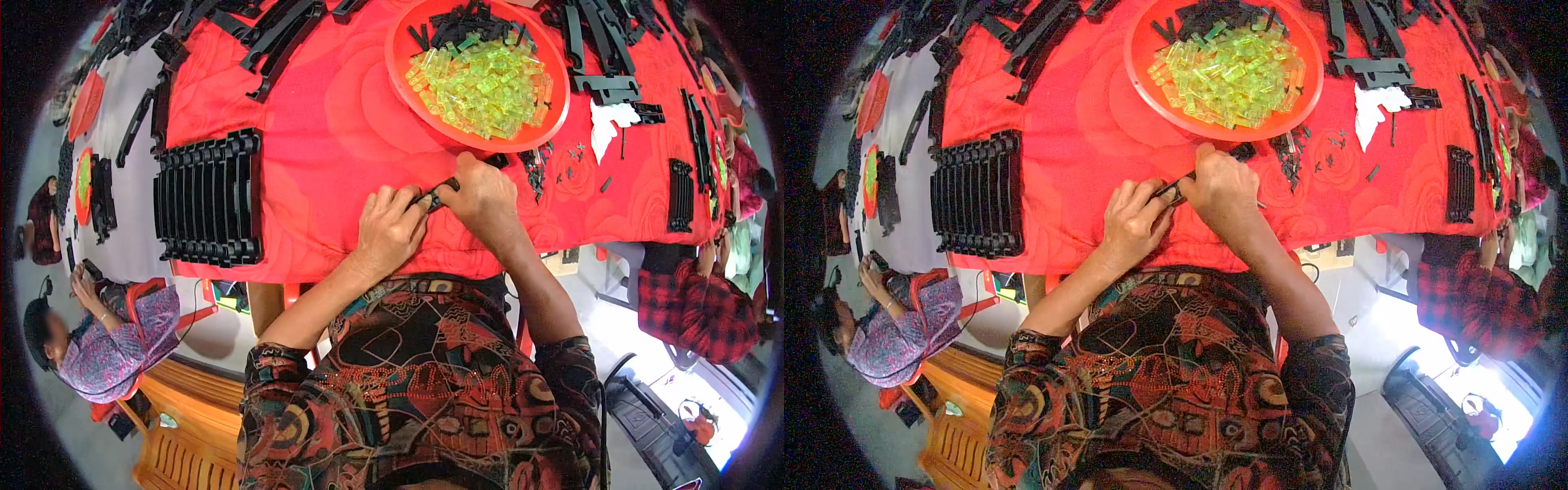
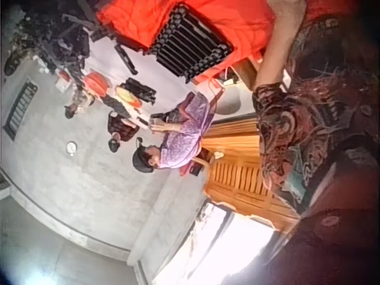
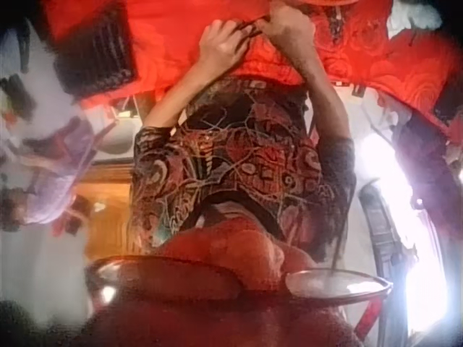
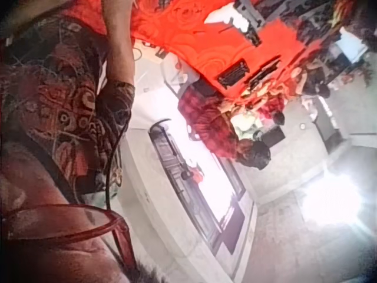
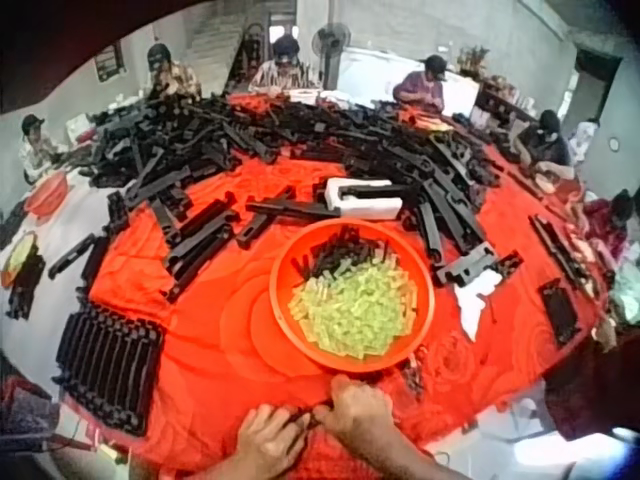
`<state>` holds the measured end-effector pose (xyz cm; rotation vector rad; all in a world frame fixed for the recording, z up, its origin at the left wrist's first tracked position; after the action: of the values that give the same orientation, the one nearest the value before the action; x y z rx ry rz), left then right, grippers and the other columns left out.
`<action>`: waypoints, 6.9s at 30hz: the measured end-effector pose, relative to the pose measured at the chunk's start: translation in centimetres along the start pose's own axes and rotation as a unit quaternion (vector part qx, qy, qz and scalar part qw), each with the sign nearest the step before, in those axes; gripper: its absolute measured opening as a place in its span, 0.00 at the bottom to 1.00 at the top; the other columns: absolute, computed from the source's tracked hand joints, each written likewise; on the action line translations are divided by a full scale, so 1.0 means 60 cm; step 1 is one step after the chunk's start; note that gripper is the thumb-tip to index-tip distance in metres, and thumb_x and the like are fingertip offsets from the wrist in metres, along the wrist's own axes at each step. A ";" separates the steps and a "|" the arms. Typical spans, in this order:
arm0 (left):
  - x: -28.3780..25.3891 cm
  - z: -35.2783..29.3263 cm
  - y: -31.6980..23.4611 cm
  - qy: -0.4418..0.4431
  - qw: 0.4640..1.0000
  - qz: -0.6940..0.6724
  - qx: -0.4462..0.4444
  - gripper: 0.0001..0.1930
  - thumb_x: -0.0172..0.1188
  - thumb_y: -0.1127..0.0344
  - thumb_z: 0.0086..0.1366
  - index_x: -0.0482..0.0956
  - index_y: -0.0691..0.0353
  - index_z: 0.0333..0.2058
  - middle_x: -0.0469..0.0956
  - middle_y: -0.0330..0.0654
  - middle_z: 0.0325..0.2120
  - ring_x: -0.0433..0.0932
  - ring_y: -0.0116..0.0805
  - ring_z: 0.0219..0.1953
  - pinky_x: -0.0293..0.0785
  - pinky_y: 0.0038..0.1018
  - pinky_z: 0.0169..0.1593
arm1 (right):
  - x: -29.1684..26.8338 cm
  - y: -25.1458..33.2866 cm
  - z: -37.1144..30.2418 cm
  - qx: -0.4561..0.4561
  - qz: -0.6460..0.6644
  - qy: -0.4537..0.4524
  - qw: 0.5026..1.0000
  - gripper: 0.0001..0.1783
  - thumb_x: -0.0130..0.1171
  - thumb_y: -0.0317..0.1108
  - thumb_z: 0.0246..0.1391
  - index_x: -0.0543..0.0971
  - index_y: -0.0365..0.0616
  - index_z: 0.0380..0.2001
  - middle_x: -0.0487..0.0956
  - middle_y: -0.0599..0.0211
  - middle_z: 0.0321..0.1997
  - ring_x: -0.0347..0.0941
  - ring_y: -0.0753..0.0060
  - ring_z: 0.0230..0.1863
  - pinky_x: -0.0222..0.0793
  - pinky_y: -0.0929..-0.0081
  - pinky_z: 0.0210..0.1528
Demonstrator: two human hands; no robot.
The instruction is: Assembling small plastic components on a table covered in a red cloth.
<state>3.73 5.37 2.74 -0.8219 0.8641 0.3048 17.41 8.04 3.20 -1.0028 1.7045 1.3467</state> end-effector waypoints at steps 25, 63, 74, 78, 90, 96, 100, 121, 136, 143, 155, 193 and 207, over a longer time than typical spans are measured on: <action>0.028 0.027 -0.025 0.059 0.995 0.058 0.063 0.16 0.60 0.72 0.50 0.78 0.63 0.40 0.70 0.41 0.32 0.70 0.40 0.34 0.71 0.33 0.35 | -0.047 -0.130 -0.072 0.013 0.570 -0.234 0.787 0.15 0.50 0.36 0.61 0.73 0.37 0.23 0.60 0.81 0.11 0.49 0.90 0.11 0.44 0.84 0.13; 0.040 0.032 -0.035 0.130 0.984 0.094 0.081 0.18 0.54 0.68 0.56 0.75 0.65 0.46 0.69 0.45 0.31 0.68 0.42 0.35 0.73 0.33 0.35 | 0.000 -0.065 -0.024 -0.061 0.676 -0.259 0.687 0.25 0.44 0.40 0.64 0.69 0.36 0.16 0.60 0.74 0.11 0.50 0.87 0.11 0.46 0.83 0.13; 0.044 0.032 -0.032 0.146 0.982 0.093 0.077 0.17 0.53 0.68 0.55 0.75 0.66 0.44 0.70 0.45 0.31 0.69 0.40 0.35 0.73 0.31 0.37 | 0.005 -0.069 -0.010 -0.053 0.700 -0.309 0.642 0.25 0.41 0.41 0.65 0.64 0.39 0.15 0.59 0.72 0.11 0.48 0.84 0.10 0.45 0.81 0.12; 0.041 0.032 -0.032 0.129 0.982 0.088 0.102 0.17 0.53 0.67 0.55 0.75 0.65 0.44 0.69 0.44 0.30 0.69 0.40 0.35 0.72 0.32 0.37 | 0.007 -0.077 -0.013 -0.065 0.744 -0.269 0.608 0.23 0.41 0.38 0.64 0.65 0.39 0.15 0.63 0.70 0.12 0.53 0.82 0.10 0.49 0.82 0.13; 0.042 0.027 -0.039 0.161 0.978 0.098 0.094 0.19 0.56 0.68 0.54 0.75 0.58 0.47 0.67 0.42 0.31 0.69 0.41 0.36 0.71 0.34 0.37 | -0.002 -0.096 -0.030 0.001 0.772 -0.276 0.572 0.24 0.41 0.37 0.64 0.62 0.40 0.13 0.57 0.72 0.10 0.46 0.82 0.09 0.44 0.79 0.11; 0.039 0.029 -0.039 0.139 0.982 0.081 0.095 0.19 0.58 0.68 0.52 0.75 0.59 0.45 0.67 0.43 0.32 0.69 0.41 0.37 0.70 0.34 0.36 | 0.005 -0.097 -0.026 -0.005 0.777 -0.279 0.564 0.24 0.43 0.38 0.64 0.63 0.41 0.13 0.57 0.73 0.09 0.46 0.84 0.08 0.43 0.80 0.11; 0.041 0.029 -0.037 0.147 0.982 0.076 0.093 0.17 0.57 0.66 0.52 0.75 0.60 0.43 0.67 0.43 0.31 0.69 0.41 0.37 0.69 0.34 0.36 | 0.005 -0.097 -0.025 0.026 0.768 -0.279 0.576 0.25 0.43 0.40 0.64 0.63 0.41 0.13 0.57 0.74 0.09 0.47 0.84 0.08 0.44 0.80 0.11; 0.037 0.038 -0.034 0.127 0.988 0.013 0.086 0.17 0.59 0.72 0.49 0.77 0.61 0.42 0.66 0.45 0.29 0.70 0.43 0.33 0.70 0.35 0.35 | -0.014 -0.112 -0.029 0.045 0.743 -0.323 0.585 0.25 0.42 0.43 0.65 0.62 0.43 0.15 0.57 0.74 0.10 0.49 0.84 0.09 0.47 0.80 0.11; 0.041 0.036 -0.030 0.124 0.989 0.023 0.078 0.14 0.59 0.69 0.53 0.77 0.60 0.40 0.66 0.46 0.29 0.70 0.44 0.32 0.72 0.36 0.35 | 0.009 -0.112 -0.021 0.038 0.783 -0.298 0.545 0.24 0.41 0.43 0.66 0.60 0.44 0.16 0.52 0.77 0.10 0.45 0.84 0.08 0.43 0.79 0.10; 0.034 0.031 -0.031 0.093 0.992 0.018 0.081 0.13 0.60 0.68 0.53 0.77 0.60 0.39 0.67 0.46 0.29 0.71 0.43 0.31 0.72 0.35 0.35 | -0.002 -0.103 -0.031 0.025 0.731 -0.330 0.597 0.24 0.41 0.43 0.66 0.64 0.41 0.17 0.56 0.75 0.10 0.48 0.84 0.08 0.46 0.79 0.10; 0.021 0.031 -0.039 0.039 0.993 0.001 0.113 0.09 0.59 0.71 0.53 0.76 0.67 0.34 0.69 0.45 0.28 0.71 0.40 0.30 0.72 0.33 0.34 | 0.002 -0.102 -0.014 0.018 0.798 -0.270 0.539 0.24 0.42 0.46 0.65 0.62 0.44 0.18 0.53 0.76 0.09 0.47 0.83 0.08 0.46 0.80 0.10; 0.022 0.032 -0.037 0.054 0.995 -0.018 0.079 0.25 0.61 0.75 0.47 0.71 0.68 0.47 0.71 0.47 0.31 0.72 0.44 0.34 0.71 0.34 0.38 | 0.007 -0.060 -0.032 -0.082 0.687 -0.292 0.660 0.22 0.43 0.35 0.65 0.67 0.38 0.16 0.66 0.70 0.13 0.57 0.84 0.13 0.51 0.82 0.14; 0.029 0.033 -0.034 0.077 0.995 -0.002 0.063 0.24 0.59 0.74 0.48 0.71 0.66 0.48 0.71 0.47 0.32 0.72 0.44 0.33 0.72 0.34 0.38 | 0.003 -0.047 -0.030 -0.120 0.587 -0.304 0.741 0.21 0.39 0.34 0.65 0.66 0.39 0.17 0.66 0.71 0.13 0.58 0.83 0.15 0.53 0.81 0.17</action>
<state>7.04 5.38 3.21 -0.7373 1.0160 0.1826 19.72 5.82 2.20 0.6306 1.5974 2.3424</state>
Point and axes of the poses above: each hand's wrist, its own z-axis towards the middle knuckle, its own x-axis out of the palm, y = z × x, the point moved 7 cm from there along z, towards the middle knuckle
